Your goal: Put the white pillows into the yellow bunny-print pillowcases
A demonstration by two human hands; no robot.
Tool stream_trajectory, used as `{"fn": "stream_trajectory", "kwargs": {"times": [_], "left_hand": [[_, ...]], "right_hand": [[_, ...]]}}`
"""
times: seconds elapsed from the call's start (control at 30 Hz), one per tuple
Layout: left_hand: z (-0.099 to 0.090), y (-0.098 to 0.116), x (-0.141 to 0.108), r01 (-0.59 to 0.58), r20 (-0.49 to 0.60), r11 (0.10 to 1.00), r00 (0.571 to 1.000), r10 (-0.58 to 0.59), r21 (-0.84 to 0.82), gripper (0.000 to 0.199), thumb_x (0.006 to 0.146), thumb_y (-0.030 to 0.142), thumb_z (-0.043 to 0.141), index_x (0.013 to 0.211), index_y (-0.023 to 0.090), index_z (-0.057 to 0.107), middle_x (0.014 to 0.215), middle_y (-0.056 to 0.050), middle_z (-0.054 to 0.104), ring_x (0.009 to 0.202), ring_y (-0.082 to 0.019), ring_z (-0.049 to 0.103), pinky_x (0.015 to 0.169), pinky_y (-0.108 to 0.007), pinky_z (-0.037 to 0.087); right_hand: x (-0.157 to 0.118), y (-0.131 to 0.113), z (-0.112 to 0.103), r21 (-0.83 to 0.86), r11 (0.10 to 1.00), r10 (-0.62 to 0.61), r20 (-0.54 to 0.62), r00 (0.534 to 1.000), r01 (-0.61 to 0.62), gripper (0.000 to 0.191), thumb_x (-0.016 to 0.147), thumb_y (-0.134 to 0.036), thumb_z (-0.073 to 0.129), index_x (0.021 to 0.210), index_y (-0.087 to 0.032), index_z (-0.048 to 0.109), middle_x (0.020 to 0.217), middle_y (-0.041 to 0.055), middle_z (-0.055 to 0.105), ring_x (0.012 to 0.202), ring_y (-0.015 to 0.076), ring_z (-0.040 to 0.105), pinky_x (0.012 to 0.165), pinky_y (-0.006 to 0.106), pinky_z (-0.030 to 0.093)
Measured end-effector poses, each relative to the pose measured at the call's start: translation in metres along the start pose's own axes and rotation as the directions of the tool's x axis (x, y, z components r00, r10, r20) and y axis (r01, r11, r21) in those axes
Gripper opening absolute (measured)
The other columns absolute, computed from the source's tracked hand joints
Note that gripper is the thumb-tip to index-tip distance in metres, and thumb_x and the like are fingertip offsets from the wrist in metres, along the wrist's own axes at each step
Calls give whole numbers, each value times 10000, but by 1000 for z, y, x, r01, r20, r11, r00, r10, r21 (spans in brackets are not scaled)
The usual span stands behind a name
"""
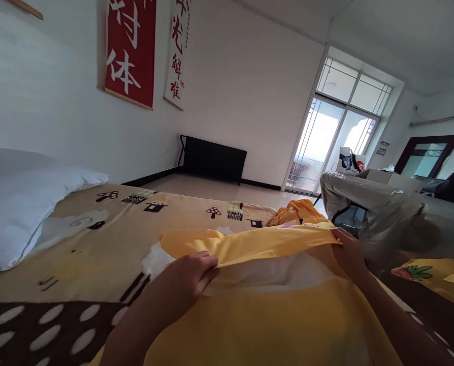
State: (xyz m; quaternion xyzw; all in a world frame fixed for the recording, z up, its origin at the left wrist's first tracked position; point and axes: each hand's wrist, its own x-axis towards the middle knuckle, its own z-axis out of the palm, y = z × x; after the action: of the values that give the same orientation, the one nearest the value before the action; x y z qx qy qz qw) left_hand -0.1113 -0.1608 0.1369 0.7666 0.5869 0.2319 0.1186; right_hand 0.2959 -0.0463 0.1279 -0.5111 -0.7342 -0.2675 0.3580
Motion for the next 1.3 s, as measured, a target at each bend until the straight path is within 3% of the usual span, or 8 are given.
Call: {"fn": "stream_trajectory", "kwargs": {"times": [0.17,0.3,0.37,0.6,0.8,1.0,1.17,1.3], "left_hand": [[11,35,4,69,-157,956,987,-24,286,246,797,129,383,865,164,617,1011,-133,617,962,-290,565,856,-466,384],[55,92,7,-428,-62,897,898,436,112,365,846,152,371,1143,194,580,1253,-106,577,1192,-248,481,1037,-425,331],[82,105,12,-531,1,847,847,531,-24,431,873,349,447,1283,221,487,1396,-79,472,1297,-247,388,1093,-414,286],[125,60,50,-210,148,966,961,232,-149,514,885,503,358,1304,231,481,1375,-83,495,1246,-267,445,1066,-459,310],[122,61,55,-241,74,946,962,262,-217,465,865,475,430,1255,243,533,1314,-55,558,1211,-234,480,1042,-373,350],[86,68,44,-217,79,976,973,217,-10,310,886,320,368,959,202,646,1052,-80,673,971,-242,604,877,-382,444],[55,36,44,-129,-203,990,969,137,53,370,824,209,392,1142,179,579,1183,-113,623,1095,-254,552,946,-423,409],[58,-3,52,6,-161,999,987,-13,-44,465,778,287,478,1218,143,528,1257,-133,583,1150,-266,532,990,-428,394]], "right_hand": [[-19,2,-6,2,985,-172,6,985,172,299,752,-147,385,916,-193,630,924,88,671,862,225,573,797,344,410],[-20,14,-11,3,966,-257,69,964,257,337,733,-117,383,945,-187,636,939,86,672,878,221,573,799,348,410],[-19,20,-16,19,953,-303,148,941,304,371,724,-102,384,973,-189,644,959,84,672,885,213,577,819,352,412],[-39,46,-15,-24,967,-236,275,932,252,446,701,-84,403,1033,-216,670,1027,81,682,953,226,589,860,385,411],[-81,40,31,197,979,-150,533,833,51,362,876,-245,392,1144,-244,636,1181,75,639,1066,233,572,931,410,415],[-82,54,38,145,989,-76,500,863,3,349,911,-300,386,1156,-227,623,1192,91,630,1095,246,553,942,443,397],[-77,77,38,70,996,17,435,900,-53,334,896,-248,368,1056,-185,655,1117,93,661,1039,233,581,899,418,423],[-74,65,36,90,994,14,431,902,-58,345,852,-195,379,1059,-195,656,1120,82,663,1056,228,580,904,421,415]]}}
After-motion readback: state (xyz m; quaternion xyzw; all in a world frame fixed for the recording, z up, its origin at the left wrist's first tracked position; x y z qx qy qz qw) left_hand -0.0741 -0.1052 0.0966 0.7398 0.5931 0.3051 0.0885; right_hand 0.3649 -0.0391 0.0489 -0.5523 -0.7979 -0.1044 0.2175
